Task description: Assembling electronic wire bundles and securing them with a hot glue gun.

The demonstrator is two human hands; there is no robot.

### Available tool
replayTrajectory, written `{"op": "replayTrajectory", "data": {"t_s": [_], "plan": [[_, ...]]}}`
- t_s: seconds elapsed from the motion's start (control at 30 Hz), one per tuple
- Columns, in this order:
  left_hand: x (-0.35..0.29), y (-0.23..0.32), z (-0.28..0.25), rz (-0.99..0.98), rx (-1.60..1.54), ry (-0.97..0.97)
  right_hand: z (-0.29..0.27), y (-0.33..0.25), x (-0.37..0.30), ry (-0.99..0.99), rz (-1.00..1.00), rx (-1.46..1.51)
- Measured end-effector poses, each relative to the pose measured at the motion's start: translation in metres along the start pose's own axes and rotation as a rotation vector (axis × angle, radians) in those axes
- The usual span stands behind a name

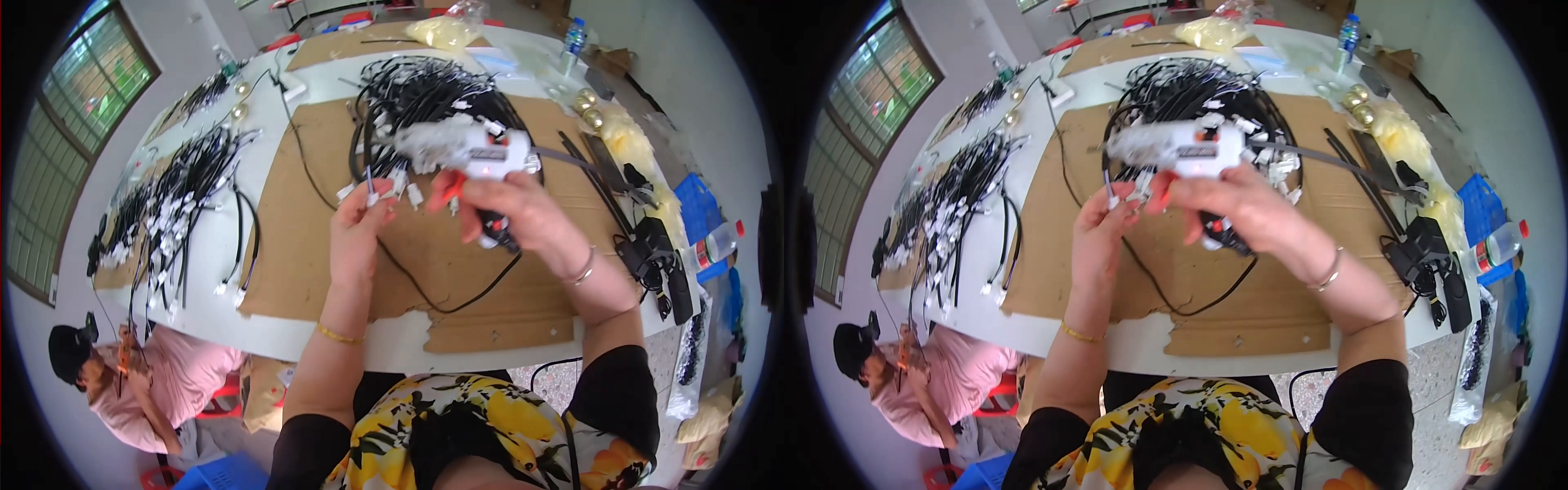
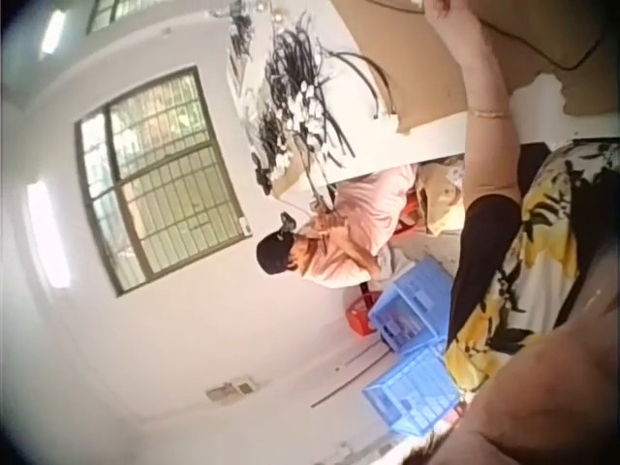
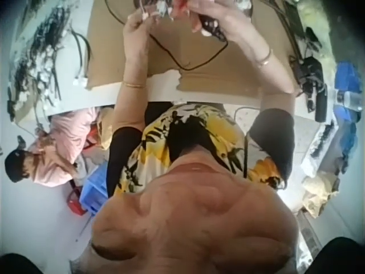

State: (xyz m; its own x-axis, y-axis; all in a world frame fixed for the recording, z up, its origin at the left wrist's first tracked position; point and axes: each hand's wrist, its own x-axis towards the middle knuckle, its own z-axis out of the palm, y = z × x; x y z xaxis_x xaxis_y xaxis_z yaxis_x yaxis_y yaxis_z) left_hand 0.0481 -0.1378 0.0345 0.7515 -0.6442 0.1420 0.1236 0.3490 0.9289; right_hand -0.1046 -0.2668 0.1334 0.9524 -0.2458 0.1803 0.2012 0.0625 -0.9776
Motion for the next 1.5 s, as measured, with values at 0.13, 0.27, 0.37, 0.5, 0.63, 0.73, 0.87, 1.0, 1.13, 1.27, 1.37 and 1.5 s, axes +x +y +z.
{"op": "replayTrajectory", "data": {"t_s": [0.13, 0.27, 0.37, 0.5, 0.63, 0.73, 0.87, 1.0, 1.13, 1.27, 1.37, 1.5], "plan": [[0.003, 0.001, -0.001, 0.067, 0.104, 0.054, -0.003, 0.016, 0.001, -0.043, 0.012, 0.042], [0.004, 0.005, 0.000, -0.027, 0.021, 0.033, -0.009, 0.016, 0.002, -0.098, 0.036, 0.020], [0.007, 0.002, -0.008, -0.101, -0.052, -0.015, -0.008, 0.020, 0.000, -0.095, 0.073, 0.022], [0.000, 0.009, -0.002, -0.150, -0.203, 0.039, -0.008, 0.022, 0.000, -0.084, 0.083, 0.025], [-0.001, 0.013, 0.004, -0.177, -0.287, -0.013, -0.011, 0.024, 0.001, 0.004, 0.076, 0.024], [-0.004, 0.012, 0.005, -0.151, -0.258, -0.020, -0.016, 0.033, 0.004, 0.005, 0.073, 0.015], [-0.001, 0.005, 0.000, -0.093, -0.213, -0.042, -0.013, 0.030, 0.005, 0.019, 0.075, -0.060], [-0.002, 0.009, 0.004, -0.061, -0.121, 0.035, -0.010, 0.031, 0.004, 0.025, 0.088, -0.112], [-0.003, 0.011, 0.008, 0.026, -0.030, 0.097, -0.012, 0.035, 0.004, 0.045, 0.098, -0.208], [-0.002, 0.012, 0.008, 0.064, 0.036, 0.137, -0.011, 0.030, 0.004, 0.017, 0.151, -0.328], [-0.003, 0.011, 0.009, 0.124, 0.111, 0.153, -0.011, 0.030, 0.004, 0.029, 0.195, -0.401], [-0.003, 0.012, 0.011, 0.195, 0.192, 0.163, -0.011, 0.030, 0.003, 0.027, 0.262, -0.474]]}}
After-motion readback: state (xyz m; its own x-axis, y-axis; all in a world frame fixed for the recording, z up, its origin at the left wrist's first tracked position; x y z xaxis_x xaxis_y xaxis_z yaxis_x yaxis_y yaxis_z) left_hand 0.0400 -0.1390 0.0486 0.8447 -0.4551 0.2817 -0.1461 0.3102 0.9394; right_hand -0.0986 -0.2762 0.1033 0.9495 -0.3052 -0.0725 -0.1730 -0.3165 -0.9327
